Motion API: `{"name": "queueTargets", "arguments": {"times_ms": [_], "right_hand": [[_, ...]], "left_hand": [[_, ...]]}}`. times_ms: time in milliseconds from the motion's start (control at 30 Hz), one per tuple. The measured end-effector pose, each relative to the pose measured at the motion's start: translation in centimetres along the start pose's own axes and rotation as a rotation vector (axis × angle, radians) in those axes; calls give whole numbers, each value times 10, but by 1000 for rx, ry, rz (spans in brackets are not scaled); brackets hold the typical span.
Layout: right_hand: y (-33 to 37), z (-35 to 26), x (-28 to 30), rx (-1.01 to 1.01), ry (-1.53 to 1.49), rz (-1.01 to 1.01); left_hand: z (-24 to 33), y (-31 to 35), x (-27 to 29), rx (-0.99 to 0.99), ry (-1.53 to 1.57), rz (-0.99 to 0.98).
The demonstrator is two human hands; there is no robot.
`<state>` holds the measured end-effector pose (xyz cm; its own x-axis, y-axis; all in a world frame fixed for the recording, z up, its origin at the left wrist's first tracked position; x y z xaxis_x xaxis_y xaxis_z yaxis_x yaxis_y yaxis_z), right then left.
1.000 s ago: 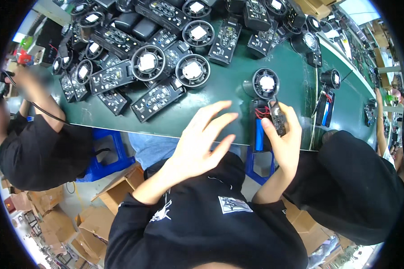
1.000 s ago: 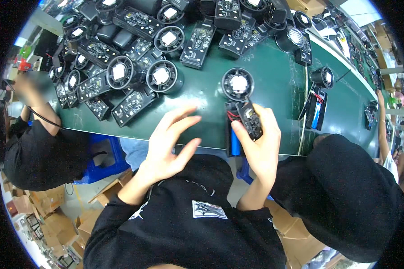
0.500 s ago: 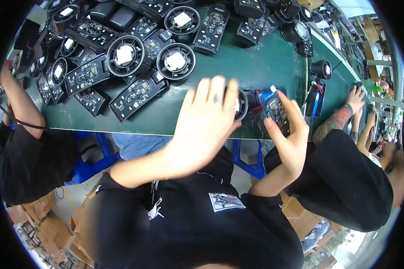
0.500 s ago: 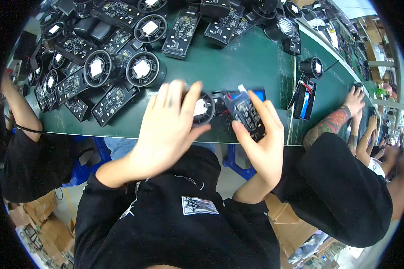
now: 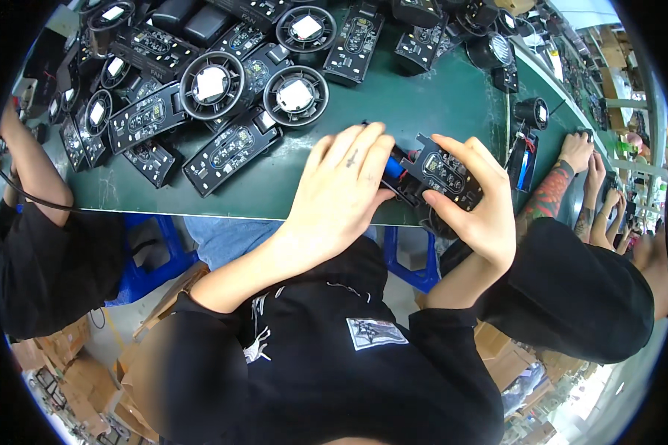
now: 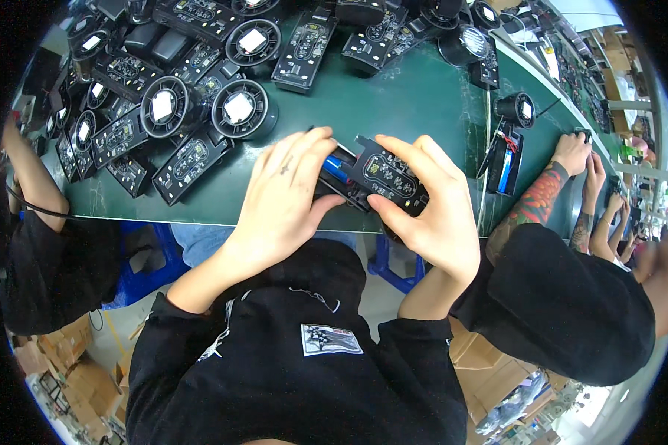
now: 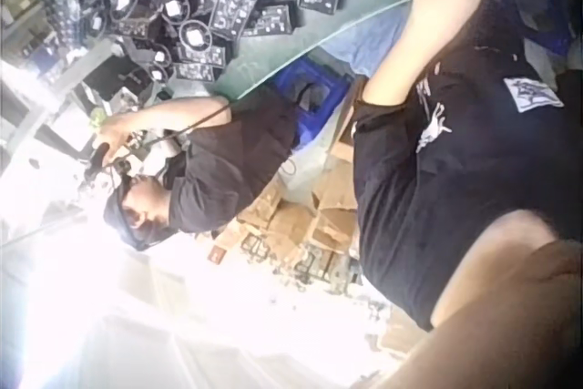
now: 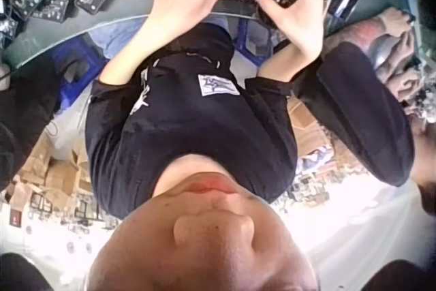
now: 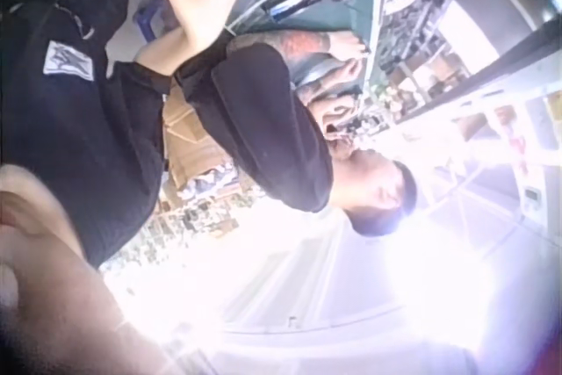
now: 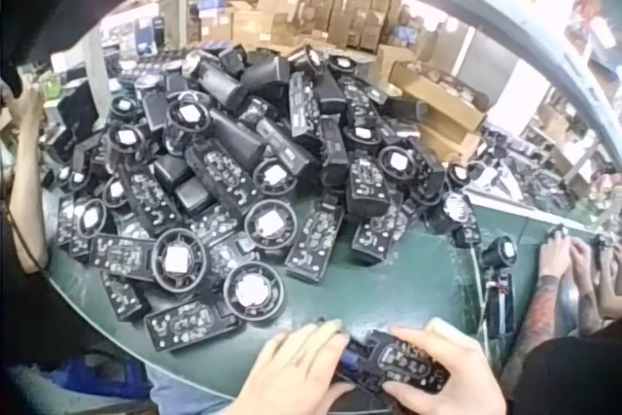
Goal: The person is manually assembling internal components of handheld electronic devices, fitting PCBs and wires into plastic housings.
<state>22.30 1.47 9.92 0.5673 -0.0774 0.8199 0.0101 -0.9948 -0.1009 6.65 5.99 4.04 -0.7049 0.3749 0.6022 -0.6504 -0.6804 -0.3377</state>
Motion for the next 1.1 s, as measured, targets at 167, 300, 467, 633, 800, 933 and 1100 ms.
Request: {"name": "queueTargets", "arguments": {"times_ms": [167, 300, 467, 633, 800, 933, 1100], "right_hand": [[2, -9, -5, -30, 106, 51], [2, -11, -18, -67, 152, 235], [15, 10, -37, -97, -122, 385], [31, 19, -45, -285, -613, 413], [48, 29, -40, -426, -530, 462], [57, 47, -40, -496, -456, 535], [44, 46, -50, -320, -640, 422]], "left_hand": [[14, 2, -4, 155, -282, 3], [36, 25, -16, 210, -320, 19], [45, 54, -29, 62, -56, -95], [27, 40, -32, 98, 121, -6], [35, 28, -53, -13, 89, 34], [38, 31, -74, -147, 19, 32], [39, 34, -65, -128, -69, 44]]}}
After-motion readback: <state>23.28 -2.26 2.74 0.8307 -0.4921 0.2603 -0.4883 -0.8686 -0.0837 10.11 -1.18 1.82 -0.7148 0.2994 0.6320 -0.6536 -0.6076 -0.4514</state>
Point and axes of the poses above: each hand's wrist, its own y-axis away from the middle knuckle, its own x-axis out of the back of the hand, z = x × y, the point moved 4 cm from there along -y, towards the middle knuckle, and after that the axes turned 8 degrees about y, right-handed, at the moved point
